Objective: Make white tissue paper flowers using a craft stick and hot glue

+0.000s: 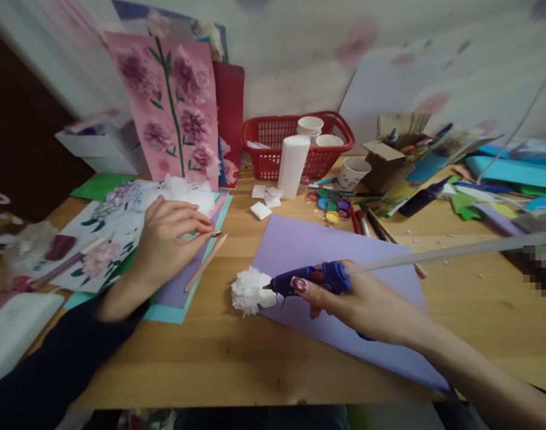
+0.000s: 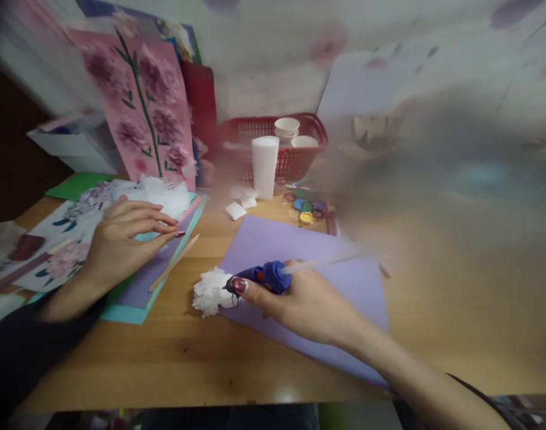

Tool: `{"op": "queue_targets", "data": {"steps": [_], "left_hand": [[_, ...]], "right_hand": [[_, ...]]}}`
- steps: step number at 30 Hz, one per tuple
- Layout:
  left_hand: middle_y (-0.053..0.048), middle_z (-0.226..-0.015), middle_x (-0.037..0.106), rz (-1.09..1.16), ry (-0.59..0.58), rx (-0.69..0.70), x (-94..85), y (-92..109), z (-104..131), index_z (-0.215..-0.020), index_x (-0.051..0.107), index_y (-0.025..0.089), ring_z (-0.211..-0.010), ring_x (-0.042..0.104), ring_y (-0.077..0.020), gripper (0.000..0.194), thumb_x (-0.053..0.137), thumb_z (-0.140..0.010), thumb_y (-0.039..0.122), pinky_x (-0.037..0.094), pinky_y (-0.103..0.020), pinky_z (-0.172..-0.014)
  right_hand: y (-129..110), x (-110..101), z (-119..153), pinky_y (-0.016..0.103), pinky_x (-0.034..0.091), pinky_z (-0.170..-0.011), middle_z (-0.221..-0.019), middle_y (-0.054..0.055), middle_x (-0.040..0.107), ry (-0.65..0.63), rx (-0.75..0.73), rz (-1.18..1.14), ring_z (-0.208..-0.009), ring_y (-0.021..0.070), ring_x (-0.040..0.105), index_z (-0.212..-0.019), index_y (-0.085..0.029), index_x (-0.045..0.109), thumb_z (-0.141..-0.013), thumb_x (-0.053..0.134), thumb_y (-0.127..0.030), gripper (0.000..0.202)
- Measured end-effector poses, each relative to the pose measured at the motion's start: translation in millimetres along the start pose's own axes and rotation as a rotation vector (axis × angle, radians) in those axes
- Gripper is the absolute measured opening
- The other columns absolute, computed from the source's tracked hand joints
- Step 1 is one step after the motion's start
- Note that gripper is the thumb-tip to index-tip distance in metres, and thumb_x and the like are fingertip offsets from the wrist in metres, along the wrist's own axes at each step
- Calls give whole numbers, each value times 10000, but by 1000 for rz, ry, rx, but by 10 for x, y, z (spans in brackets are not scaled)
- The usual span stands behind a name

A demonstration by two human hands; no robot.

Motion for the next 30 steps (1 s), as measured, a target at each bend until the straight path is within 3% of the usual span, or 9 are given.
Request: {"op": "queue_targets", "data": {"steps": [3,6,9,12,17,23,30], "left_hand": [[-19,-711,710,80,13,-36,7,60,51,-516,604,207,-814,659,-214,376,607,-884,286,454,-445,-920],[-31,-956,739,320,-208,1,127,243,132,-873,715,205,-907,675,-177,155,573,-915,250,502,-346,-879],[-49,-1179,686,440,-454,158,254,514,256,-1144,658,225,-1088,628,-180,243,616,-906,243,438,-363,-1008],[-69,-1216,649,445,-563,225,336,645,334,-1227,610,216,-1134,580,-194,312,606,-915,225,417,-378,-1003],[-72,-1081,641,432,-579,196,373,632,337,-1214,612,182,-1015,572,-188,294,593,-921,209,441,-350,-916],[-40,-953,607,499,-559,137,350,617,331,-929,690,177,-913,575,-143,106,592,-908,143,458,-272,-839],[-34,-917,616,546,-550,106,325,622,344,-875,688,170,-876,597,-125,106,597,-895,119,478,-241,-796]], "right_hand": [[10,19,-52,220,353,-506,-576,-28,544,10,-8,-6,-529,92,476,-628,-180,587,-894,482,-615,521],[15,54,-97,215,342,-493,-558,-40,509,-14,-15,-55,-513,85,446,-614,-185,548,-902,468,-607,517],[27,86,-125,208,325,-471,-543,-52,460,-24,-6,-89,-496,78,399,-619,-187,532,-898,483,-593,495],[43,101,-136,211,311,-453,-541,-49,438,-11,12,-87,-492,81,372,-622,-187,544,-883,512,-577,471],[50,66,-139,206,362,-487,-586,-34,511,48,0,-81,-541,96,422,-621,-193,548,-876,525,-554,443],[38,73,-145,215,345,-456,-554,-36,513,11,3,-90,-496,98,439,-614,-202,523,-876,507,-571,453],[59,61,-169,208,367,-465,-579,-34,532,49,-10,-95,-513,97,438,-629,-201,560,-877,528,-536,418]]}}
Point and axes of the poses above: each hand's wrist, its own z-axis away from the middle knuckle, its own x-axis out of the palm, y = z × x, the point moved 5 cm from there along -z, towards the middle knuckle
